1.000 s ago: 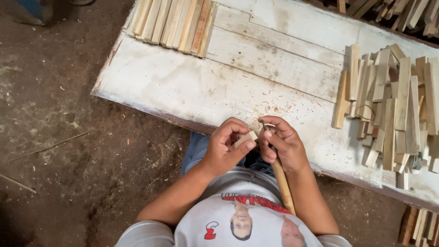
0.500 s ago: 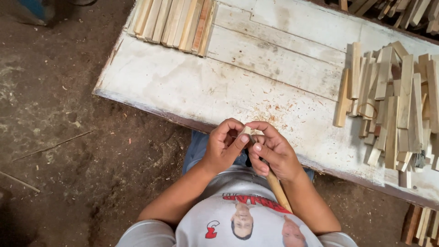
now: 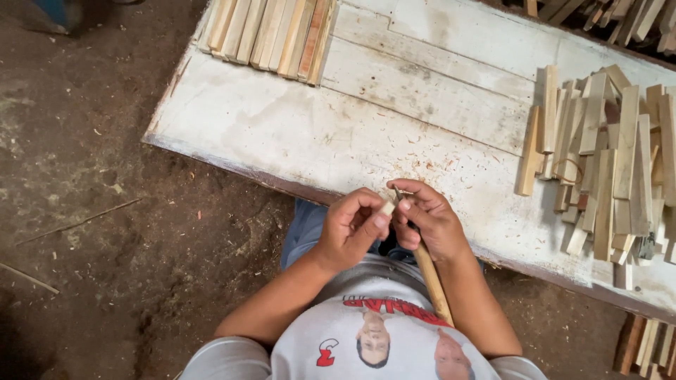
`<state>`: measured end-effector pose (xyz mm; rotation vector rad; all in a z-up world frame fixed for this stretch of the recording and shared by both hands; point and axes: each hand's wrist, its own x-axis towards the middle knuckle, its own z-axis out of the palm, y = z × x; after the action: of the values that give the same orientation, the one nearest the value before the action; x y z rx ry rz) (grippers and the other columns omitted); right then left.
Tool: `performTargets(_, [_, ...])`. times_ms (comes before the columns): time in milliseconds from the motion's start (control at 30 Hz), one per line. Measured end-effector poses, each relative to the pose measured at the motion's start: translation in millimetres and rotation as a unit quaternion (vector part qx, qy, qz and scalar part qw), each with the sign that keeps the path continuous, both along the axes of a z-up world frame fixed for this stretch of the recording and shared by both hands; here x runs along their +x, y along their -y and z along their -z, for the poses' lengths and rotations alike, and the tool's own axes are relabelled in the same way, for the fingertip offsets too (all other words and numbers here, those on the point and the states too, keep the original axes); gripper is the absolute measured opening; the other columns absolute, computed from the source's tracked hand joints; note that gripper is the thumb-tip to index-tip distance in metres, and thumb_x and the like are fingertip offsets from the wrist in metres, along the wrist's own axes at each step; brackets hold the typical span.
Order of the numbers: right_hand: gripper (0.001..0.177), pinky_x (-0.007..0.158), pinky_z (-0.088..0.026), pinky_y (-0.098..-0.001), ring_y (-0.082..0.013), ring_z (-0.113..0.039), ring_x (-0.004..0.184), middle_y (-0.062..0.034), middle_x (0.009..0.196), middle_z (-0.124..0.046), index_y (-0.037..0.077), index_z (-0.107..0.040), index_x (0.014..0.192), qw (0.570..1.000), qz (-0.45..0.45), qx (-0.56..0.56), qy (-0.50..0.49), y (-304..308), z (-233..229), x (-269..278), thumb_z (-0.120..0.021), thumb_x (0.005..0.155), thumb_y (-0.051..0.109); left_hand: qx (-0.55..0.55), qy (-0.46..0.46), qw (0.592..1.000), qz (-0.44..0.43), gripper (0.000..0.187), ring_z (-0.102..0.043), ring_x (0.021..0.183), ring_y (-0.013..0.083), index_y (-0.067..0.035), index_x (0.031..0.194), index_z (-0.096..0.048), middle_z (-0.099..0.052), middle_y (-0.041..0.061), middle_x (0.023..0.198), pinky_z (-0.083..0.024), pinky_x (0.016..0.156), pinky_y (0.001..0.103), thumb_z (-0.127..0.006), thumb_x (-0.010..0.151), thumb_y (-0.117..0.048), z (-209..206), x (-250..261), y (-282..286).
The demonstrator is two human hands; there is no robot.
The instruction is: Carving and shaping the ends of small wooden slats using a hand tool.
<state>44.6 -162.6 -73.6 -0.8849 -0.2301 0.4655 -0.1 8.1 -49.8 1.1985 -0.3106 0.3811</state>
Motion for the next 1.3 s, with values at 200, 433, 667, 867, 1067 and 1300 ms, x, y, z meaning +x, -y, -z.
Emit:
performTargets(200, [0.044,0.029,-0.044,-0.0247,-0.0103,-0.045,0.040,-0.0138,0.071,-0.048,-0.008,-0.047,0.141,0.999,-0.033,0.025,0.009,-10.7,-40.9,-13.3,-0.056,0.098,0.000,0.079,-0.038,0.996,0.007,0.039,-0.064,0.057,0.0172,0.002,0.101,-0.064,-0.063,0.014,0.066,-0.057,0.054,0.031,-0.035,0.114,-0.022,8.5,7.5,-15.4])
performTargets(433, [0.043,0.027,-0.043,-0.0241,-0.0114,-0.045,0.037,-0.0151,0.069,-0.049,-0.010,-0.047,0.138,0.999,-0.032,0.025,0.000,-22.6,-41.7,-22.4,-0.056,0.096,-0.003,0.131,-0.016,0.991,-0.026,0.027,-0.058,0.052,0.0179,0.000,0.091,-0.064,-0.054,0.008,0.066,-0.049,0.049,0.030,-0.052,0.108,-0.016,-9.5,3.5,-20.6])
performTargets(667, [0.037,0.027,-0.044,-0.0255,-0.0127,-0.047,0.036,-0.0161,0.067,-0.052,-0.010,-0.050,0.134,0.999,-0.037,0.011,0.021,-20.9,-36.9,-19.9,-0.054,0.097,-0.006,0.168,-0.004,0.983,-0.068,0.026,-0.054,0.058,0.0232,-0.003,0.084,-0.065,-0.053,0.011,0.065,-0.044,0.056,0.033,-0.058,0.105,-0.017,-4.3,6.2,-20.6])
performTargets(867, [0.032,0.027,-0.044,-0.0258,-0.0136,-0.048,0.037,-0.0174,0.068,-0.054,-0.010,-0.057,0.129,0.999,-0.018,0.013,0.031,-14.5,-25.1,-15.3,-0.052,0.097,-0.008,0.136,0.005,0.988,-0.072,0.029,-0.051,0.054,0.0221,-0.005,0.081,-0.063,-0.049,0.010,0.062,-0.043,0.053,0.031,-0.056,0.106,-0.019,-10.5,9.0,-14.8])
performTargets(1067, [0.037,0.026,-0.044,-0.0261,-0.0132,-0.047,0.036,-0.0168,0.068,-0.051,-0.010,-0.052,0.133,0.999,-0.029,0.025,0.009,-15.3,-34.2,-17.4,-0.054,0.097,-0.007,0.150,0.026,0.986,-0.069,0.030,-0.050,0.052,0.0209,-0.005,0.078,-0.063,-0.051,0.010,0.061,-0.043,0.053,0.030,-0.059,0.104,-0.019,-12.6,13.0,-17.2])
performTargets(1300, [0.033,0.027,-0.044,-0.0278,-0.0149,-0.048,0.037,-0.0185,0.067,-0.052,-0.012,-0.056,0.130,1.000,-0.018,0.010,0.017,-16.3,-24.7,-13.9,-0.053,0.097,-0.009,0.107,0.018,0.993,-0.041,0.029,-0.051,0.053,0.0152,-0.005,0.075,-0.062,-0.051,0.009,0.059,-0.042,0.053,0.028,-0.061,0.102,-0.015,-5.2,17.4,-20.6])
